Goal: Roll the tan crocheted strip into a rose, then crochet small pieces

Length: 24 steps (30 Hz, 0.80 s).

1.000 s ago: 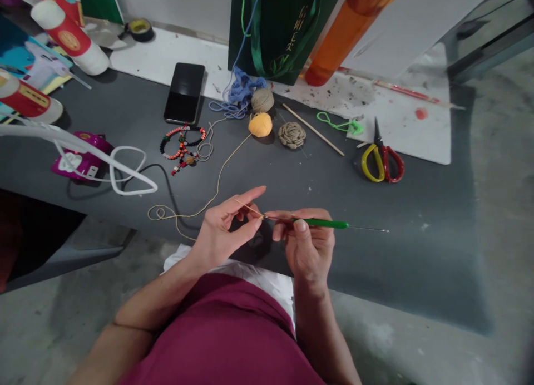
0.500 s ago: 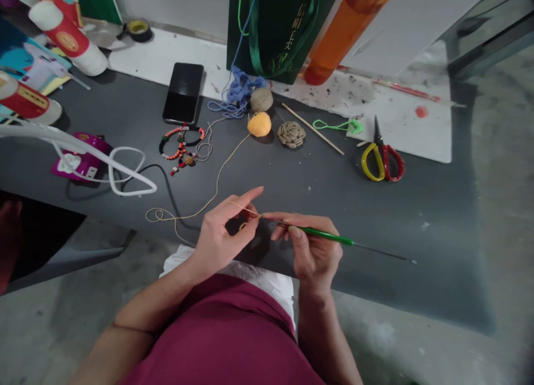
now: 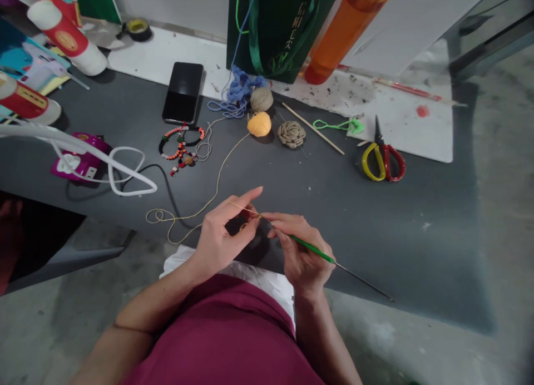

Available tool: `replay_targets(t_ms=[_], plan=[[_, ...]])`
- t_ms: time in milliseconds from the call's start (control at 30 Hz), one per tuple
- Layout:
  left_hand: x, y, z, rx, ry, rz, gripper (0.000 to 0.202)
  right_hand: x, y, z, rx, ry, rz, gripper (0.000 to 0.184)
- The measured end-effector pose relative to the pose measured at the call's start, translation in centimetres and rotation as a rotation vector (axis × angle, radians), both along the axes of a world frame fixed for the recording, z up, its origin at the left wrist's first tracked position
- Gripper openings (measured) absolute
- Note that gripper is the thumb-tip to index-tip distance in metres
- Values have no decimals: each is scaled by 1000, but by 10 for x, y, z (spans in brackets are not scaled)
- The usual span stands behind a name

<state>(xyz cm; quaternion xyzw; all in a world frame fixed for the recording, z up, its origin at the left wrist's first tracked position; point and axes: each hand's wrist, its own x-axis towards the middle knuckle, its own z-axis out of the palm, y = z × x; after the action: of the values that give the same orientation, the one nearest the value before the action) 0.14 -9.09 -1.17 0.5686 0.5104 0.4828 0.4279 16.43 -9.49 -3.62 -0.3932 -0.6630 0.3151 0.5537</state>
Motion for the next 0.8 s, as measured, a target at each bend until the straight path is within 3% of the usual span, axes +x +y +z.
replay_targets(t_ms=[433, 800], plan=[[5, -6, -6, -31, -56, 86, 49, -5, -2, -3, 45, -4, -34, 33], [7, 5, -21, 64, 14, 60, 50, -8, 3, -16, -116, -38, -52, 27]])
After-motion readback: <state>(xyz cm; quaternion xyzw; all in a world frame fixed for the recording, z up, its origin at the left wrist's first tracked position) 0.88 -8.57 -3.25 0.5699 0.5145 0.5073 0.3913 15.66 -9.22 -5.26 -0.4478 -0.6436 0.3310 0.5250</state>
